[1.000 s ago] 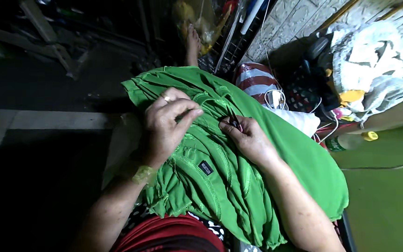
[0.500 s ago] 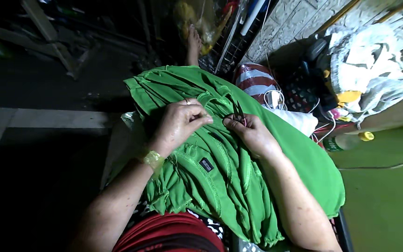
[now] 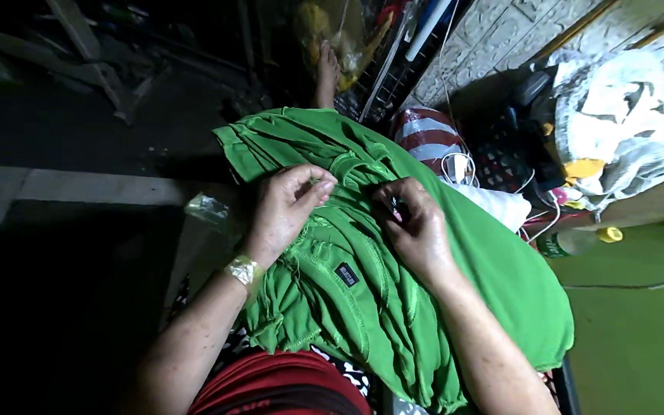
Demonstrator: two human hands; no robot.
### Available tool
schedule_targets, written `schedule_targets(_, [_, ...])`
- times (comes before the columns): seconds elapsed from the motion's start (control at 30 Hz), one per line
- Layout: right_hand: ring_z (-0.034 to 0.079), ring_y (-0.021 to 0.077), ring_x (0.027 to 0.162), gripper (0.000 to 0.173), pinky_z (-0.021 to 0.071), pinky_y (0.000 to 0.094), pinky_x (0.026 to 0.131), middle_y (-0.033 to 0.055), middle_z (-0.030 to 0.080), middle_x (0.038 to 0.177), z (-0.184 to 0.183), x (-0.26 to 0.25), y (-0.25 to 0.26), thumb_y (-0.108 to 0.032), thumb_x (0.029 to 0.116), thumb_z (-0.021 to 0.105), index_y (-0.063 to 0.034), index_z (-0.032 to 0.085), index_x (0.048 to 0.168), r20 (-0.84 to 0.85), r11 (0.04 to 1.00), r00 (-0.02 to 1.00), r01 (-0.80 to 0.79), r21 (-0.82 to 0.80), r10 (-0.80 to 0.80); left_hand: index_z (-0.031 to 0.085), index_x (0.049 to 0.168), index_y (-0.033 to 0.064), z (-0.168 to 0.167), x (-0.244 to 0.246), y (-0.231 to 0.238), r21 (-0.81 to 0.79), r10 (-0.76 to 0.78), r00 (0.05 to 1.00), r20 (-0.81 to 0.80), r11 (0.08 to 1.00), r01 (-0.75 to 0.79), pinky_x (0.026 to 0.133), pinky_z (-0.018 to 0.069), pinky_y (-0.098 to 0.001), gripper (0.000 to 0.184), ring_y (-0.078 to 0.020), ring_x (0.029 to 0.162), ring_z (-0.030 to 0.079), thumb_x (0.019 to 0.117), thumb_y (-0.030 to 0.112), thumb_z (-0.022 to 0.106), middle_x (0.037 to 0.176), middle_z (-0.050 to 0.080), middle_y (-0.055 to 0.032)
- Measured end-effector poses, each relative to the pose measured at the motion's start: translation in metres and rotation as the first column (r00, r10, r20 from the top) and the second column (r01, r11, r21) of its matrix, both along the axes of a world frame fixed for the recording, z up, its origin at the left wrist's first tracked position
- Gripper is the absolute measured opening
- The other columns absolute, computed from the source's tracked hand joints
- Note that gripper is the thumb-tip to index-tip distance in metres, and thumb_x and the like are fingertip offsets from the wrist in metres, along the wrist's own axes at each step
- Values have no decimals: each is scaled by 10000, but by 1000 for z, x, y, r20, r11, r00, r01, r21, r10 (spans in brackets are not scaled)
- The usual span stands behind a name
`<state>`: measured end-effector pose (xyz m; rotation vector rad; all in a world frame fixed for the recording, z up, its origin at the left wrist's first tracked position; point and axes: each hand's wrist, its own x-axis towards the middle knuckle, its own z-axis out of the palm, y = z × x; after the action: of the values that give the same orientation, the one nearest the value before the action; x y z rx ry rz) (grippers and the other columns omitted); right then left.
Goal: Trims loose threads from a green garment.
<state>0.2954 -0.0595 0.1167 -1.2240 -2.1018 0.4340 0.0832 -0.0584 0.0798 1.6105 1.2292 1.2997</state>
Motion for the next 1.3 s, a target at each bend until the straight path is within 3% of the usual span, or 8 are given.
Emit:
schedule_targets(0.17, [594, 45, 733, 169, 505, 177, 663, 71, 662, 904, 2, -2, 2, 84, 889, 621, 20, 650, 1042, -97, 994, 995, -31, -108, 20, 764, 1045, 50, -3, 3, -1, 226, 32, 974, -226, 974, 21, 755, 552, -219, 195, -97, 837, 649, 962, 210, 691, 1047, 672, -96])
schedule_targets(0.37, [561, 11, 651, 197, 459, 149, 580, 23, 648, 822, 5, -5, 0, 127, 857, 612, 0, 605, 1008, -166, 974, 985, 13, -228, -52, 770, 950, 37, -8, 10, 3, 375, 62, 949, -308, 925, 62, 777, 525, -247, 91, -167, 838, 634, 926, 87, 699, 946, 652, -122])
schedule_targets(0.5, [581, 17, 666, 191, 478, 160, 597, 28, 666, 831, 5, -6, 0, 115, 866, 622, 1, 610, 1019, -145, 969, 987, 32, -244, -69, 740, 972, 15, -10, 2, 4, 310, 23, 968, -248, 949, 56, 876, 541, -262, 113, -144, 934, 675, 964, 92, 658, 1009, 699, -118])
schedule_targets(0.83, [618, 22, 750, 281, 537, 191, 675, 25, 664, 965, 10, 3, -2, -71, 936, 635, -28, 592, 1211, -159, 942, 987, -74, -328, 22, 536, 1128, -19, -6, -1, -1, 58, -11, 996, -83, 998, 16, 820, 583, -283, 198, -113, 869, 696, 1097, 123, 402, 1016, 687, -105])
schedule_targets(0.97, [638, 39, 764, 267, 551, 204, 694, 52, 683, 958, 7, 1, -2, -41, 937, 656, -4, 622, 1199, -87, 973, 995, -74, -217, 56, 602, 1126, -31, -7, 4, -10, 70, 137, 982, -130, 989, -129, 866, 581, -323, 228, -155, 916, 703, 1085, 148, 467, 1051, 696, -138])
schedule_targets(1.1, [652, 44, 767, 273, 560, 198, 692, 70, 690, 958, 6, -4, -1, -69, 950, 641, 10, 607, 1210, -61, 994, 995, -82, -77, 78, 701, 1113, -39, -1, 8, -13, 165, 165, 947, -274, 979, -123, 850, 578, -374, 269, -245, 917, 689, 1023, 198, 611, 1106, 666, -195])
schedule_targets(1.2, [660, 120, 743, 283, 568, 294, 667, 89, 693, 935, 5, -7, 2, -86, 947, 642, 7, 610, 1213, 26, 996, 996, -85, -33, 86, 719, 968, -37, 6, 10, -8, 134, 139, 944, -299, 986, -103, 807, 564, -373, 147, -249, 868, 674, 957, 108, 695, 1038, 671, -192])
schedule_targets(1.3, [655, 174, 715, 267, 567, 360, 660, 99, 691, 896, 2, -4, 5, -93, 954, 641, 12, 629, 1199, 98, 994, 990, -107, 0, 106, 728, 956, -19, 8, -1, -2, 65, 77, 956, -282, 996, -61, 837, 528, -358, 149, -211, 904, 651, 988, 100, 643, 1014, 680, -155])
